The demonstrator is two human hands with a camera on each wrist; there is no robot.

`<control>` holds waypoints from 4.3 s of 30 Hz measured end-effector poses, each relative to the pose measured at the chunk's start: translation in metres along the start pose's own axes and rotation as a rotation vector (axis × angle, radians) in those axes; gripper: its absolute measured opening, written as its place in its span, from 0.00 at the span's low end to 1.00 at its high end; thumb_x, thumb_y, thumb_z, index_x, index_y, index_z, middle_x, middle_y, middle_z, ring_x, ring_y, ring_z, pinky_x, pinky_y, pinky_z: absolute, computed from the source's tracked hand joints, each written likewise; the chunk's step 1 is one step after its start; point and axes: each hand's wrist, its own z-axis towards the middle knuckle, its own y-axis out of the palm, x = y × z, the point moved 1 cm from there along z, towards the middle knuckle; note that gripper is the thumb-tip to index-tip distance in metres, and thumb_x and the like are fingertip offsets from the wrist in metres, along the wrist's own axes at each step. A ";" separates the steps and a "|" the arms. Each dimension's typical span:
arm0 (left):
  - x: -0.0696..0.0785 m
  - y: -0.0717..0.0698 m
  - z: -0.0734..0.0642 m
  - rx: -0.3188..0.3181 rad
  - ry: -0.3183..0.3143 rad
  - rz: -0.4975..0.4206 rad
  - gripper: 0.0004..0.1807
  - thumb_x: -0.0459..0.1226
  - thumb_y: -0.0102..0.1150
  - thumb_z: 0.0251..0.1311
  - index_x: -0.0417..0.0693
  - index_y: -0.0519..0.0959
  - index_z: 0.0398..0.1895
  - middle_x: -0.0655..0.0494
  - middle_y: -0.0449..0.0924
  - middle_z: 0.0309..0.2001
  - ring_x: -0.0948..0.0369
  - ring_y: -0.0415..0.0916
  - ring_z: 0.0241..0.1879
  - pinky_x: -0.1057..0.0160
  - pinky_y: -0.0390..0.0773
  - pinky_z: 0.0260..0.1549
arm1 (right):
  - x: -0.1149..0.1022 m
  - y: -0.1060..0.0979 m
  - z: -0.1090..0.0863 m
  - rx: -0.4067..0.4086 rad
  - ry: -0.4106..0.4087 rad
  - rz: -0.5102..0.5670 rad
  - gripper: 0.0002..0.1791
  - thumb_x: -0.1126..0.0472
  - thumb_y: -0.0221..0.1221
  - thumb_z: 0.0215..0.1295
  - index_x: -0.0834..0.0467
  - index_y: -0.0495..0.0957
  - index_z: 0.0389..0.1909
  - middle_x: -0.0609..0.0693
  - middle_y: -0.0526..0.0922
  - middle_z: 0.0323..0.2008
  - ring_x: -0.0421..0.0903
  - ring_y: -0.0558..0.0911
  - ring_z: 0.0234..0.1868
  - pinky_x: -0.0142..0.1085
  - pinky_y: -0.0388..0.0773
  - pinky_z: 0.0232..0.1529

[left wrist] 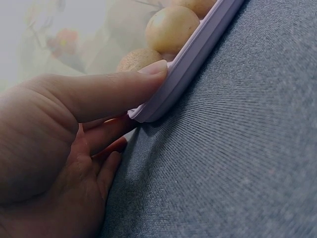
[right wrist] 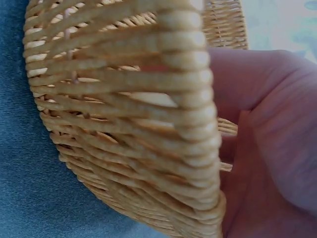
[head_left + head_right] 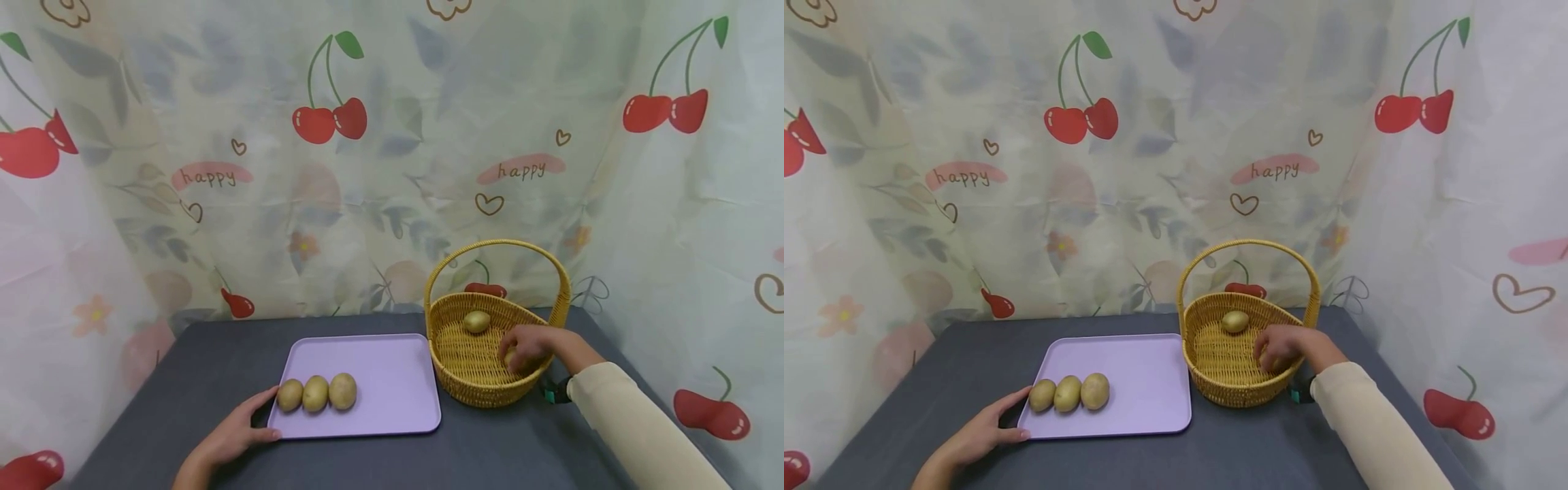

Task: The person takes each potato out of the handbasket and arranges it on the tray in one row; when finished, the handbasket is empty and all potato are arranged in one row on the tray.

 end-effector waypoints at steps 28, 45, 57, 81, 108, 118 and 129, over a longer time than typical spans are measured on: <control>-0.001 0.000 0.000 0.000 -0.004 -0.006 0.47 0.39 0.73 0.50 0.31 0.60 0.70 0.29 0.60 0.67 0.34 0.53 0.67 0.33 0.52 0.61 | -0.051 -0.002 -0.023 0.252 -0.309 0.309 0.18 0.62 0.65 0.61 0.56 0.81 0.53 0.58 0.74 0.50 0.49 0.80 0.35 0.46 0.82 0.32; 0.000 0.001 0.001 0.003 0.011 -0.003 0.46 0.40 0.73 0.50 0.32 0.60 0.70 0.31 0.61 0.68 0.35 0.54 0.67 0.34 0.53 0.62 | -0.111 0.007 -0.015 0.251 -0.457 0.322 0.32 0.68 0.67 0.55 0.59 0.72 0.63 0.55 0.74 0.53 0.50 0.76 0.42 0.41 0.75 0.40; 0.002 0.000 -0.003 0.019 0.033 -0.016 0.47 0.39 0.73 0.49 0.30 0.61 0.69 0.29 0.60 0.67 0.35 0.52 0.67 0.35 0.51 0.63 | -0.134 0.038 -0.001 0.241 -0.506 0.308 0.31 0.63 0.67 0.56 0.54 0.73 0.62 0.51 0.74 0.56 0.47 0.75 0.46 0.38 0.75 0.45; 0.002 0.000 -0.002 0.024 0.031 0.004 0.46 0.39 0.73 0.50 0.31 0.61 0.69 0.29 0.61 0.67 0.34 0.53 0.67 0.34 0.51 0.62 | -0.183 0.127 0.081 0.558 -0.305 0.402 0.30 0.59 0.73 0.46 0.60 0.79 0.54 0.50 0.83 0.46 0.43 0.78 0.42 0.36 0.74 0.43; -0.001 -0.002 -0.001 0.021 0.025 0.004 0.46 0.39 0.73 0.49 0.31 0.61 0.70 0.29 0.60 0.67 0.34 0.53 0.67 0.34 0.51 0.63 | -0.199 0.148 0.101 0.520 -0.202 0.266 0.36 0.54 0.75 0.46 0.53 0.75 0.59 0.50 0.79 0.49 0.48 0.73 0.47 0.43 0.72 0.47; 0.001 -0.001 -0.001 0.014 0.040 -0.010 0.46 0.39 0.73 0.50 0.30 0.60 0.70 0.28 0.60 0.67 0.34 0.52 0.67 0.34 0.50 0.63 | -0.198 0.140 0.084 0.499 -0.285 0.213 0.42 0.56 0.74 0.47 0.56 0.69 0.66 0.54 0.76 0.55 0.52 0.73 0.55 0.47 0.69 0.55; 0.001 -0.001 -0.001 0.011 0.021 -0.009 0.46 0.39 0.73 0.50 0.31 0.60 0.70 0.29 0.59 0.67 0.34 0.52 0.68 0.34 0.51 0.63 | -0.187 0.088 0.038 0.319 -0.451 0.326 0.37 0.63 0.69 0.58 0.57 0.66 0.68 0.58 0.73 0.60 0.56 0.78 0.54 0.50 0.76 0.51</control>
